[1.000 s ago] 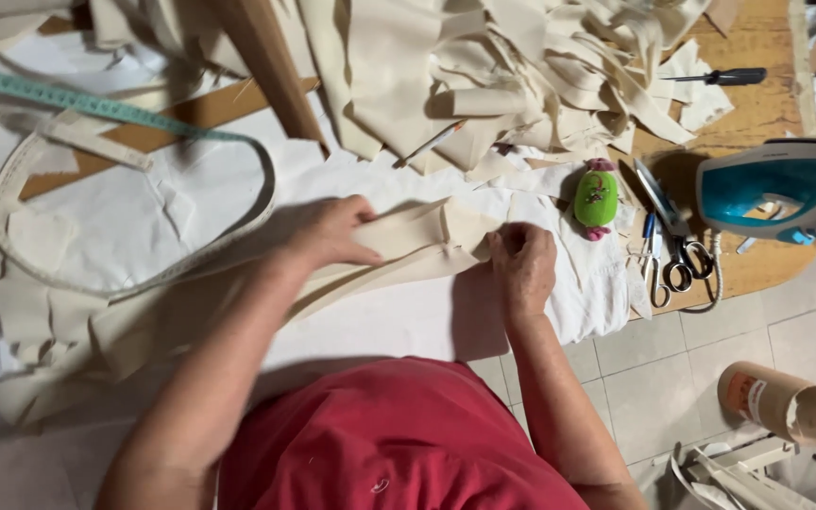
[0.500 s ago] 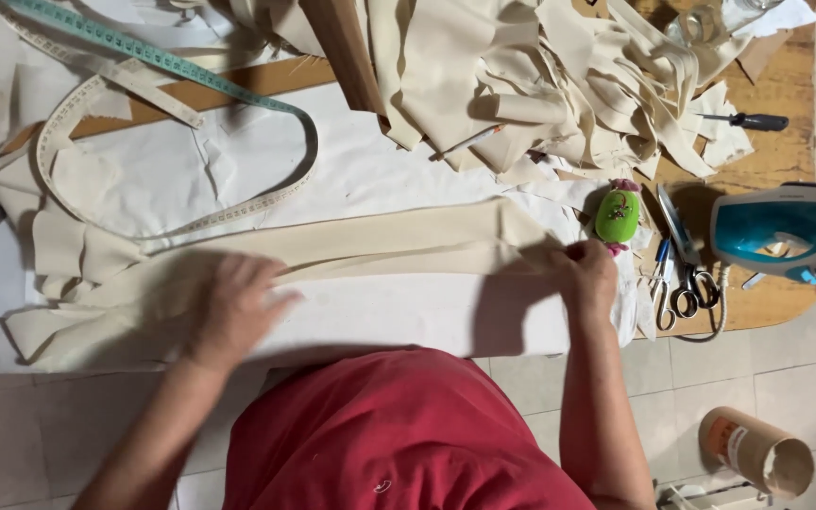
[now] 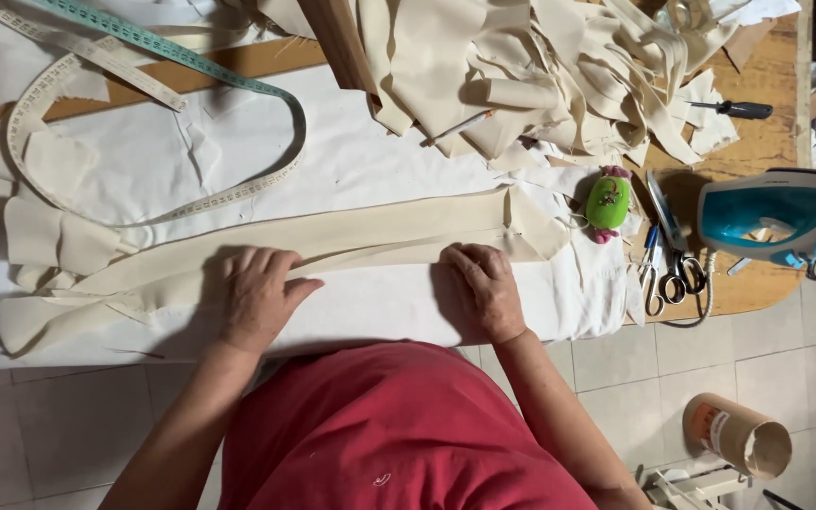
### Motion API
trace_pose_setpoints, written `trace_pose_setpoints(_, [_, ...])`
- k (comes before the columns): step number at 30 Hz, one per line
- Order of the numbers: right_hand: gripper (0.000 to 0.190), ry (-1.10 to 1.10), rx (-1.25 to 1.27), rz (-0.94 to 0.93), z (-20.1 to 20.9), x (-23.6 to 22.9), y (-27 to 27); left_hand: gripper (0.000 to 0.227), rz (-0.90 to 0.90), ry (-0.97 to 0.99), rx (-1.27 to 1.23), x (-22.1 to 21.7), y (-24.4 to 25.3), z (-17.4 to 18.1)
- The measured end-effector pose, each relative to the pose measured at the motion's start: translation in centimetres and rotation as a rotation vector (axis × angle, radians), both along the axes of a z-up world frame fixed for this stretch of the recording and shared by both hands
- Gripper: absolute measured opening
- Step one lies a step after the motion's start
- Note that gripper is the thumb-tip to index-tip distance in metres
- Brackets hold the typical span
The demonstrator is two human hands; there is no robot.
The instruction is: The person folds a long strip of beige fabric on a white-covered table, securing the fold with pins from a green pincushion. They then use a blue iron to press the pinned fabric flat, repeating the folding and ironing process along the length of the strip.
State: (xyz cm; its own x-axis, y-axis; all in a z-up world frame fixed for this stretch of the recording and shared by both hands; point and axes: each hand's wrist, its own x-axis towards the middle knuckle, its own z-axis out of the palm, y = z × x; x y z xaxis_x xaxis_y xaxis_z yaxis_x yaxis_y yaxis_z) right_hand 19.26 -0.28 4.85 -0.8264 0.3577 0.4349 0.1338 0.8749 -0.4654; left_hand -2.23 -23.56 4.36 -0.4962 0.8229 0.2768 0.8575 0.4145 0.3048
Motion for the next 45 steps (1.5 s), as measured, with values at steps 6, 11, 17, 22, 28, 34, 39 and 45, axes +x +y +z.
trace_pose_setpoints(6, [0.033,-0.016,0.02,-0.072,-1.2,0.2,0.4,0.038,-0.076,0.012,0.056,-0.6,2.2,-2.6])
trace_pose_setpoints(11, [0.034,-0.029,0.116,-0.071,-1.9,0.3,0.2,0.038,-0.087,-0.07,0.121,-2.8,2.7,-2.7])
trace_pose_setpoints(17, [0.032,0.006,0.166,-0.076,-1.0,-0.3,0.0,0.034,-0.162,-0.08,0.079,-3.6,3.2,-2.2])
trace_pose_setpoints(22, [0.03,0.058,0.204,-0.085,-0.6,-0.6,0.2,0.034,-0.179,-0.066,-0.01,-3.8,3.7,-2.1])
trace_pose_setpoints(28, [0.03,0.083,0.204,-0.069,0.2,-1.0,-0.3,0.033,-0.113,-0.207,-0.159,-3.9,4.1,-1.2])
trace_pose_setpoints(34, [0.032,0.007,0.261,-0.072,-2.2,0.1,0.1,0.034,-0.052,-0.237,-0.236,-3.9,4.3,-1.9])
trace_pose_setpoints(39, [0.025,-0.031,0.326,0.012,-1.7,0.2,-0.7,0.033,-0.006,-0.386,-0.424,-4.1,5.1,-0.4])
trace_pose_setpoints(45, [0.04,-0.004,0.296,0.11,2.0,-3.4,-4.2,0.031,0.033,-0.441,-0.553,-4.4,5.6,0.2])
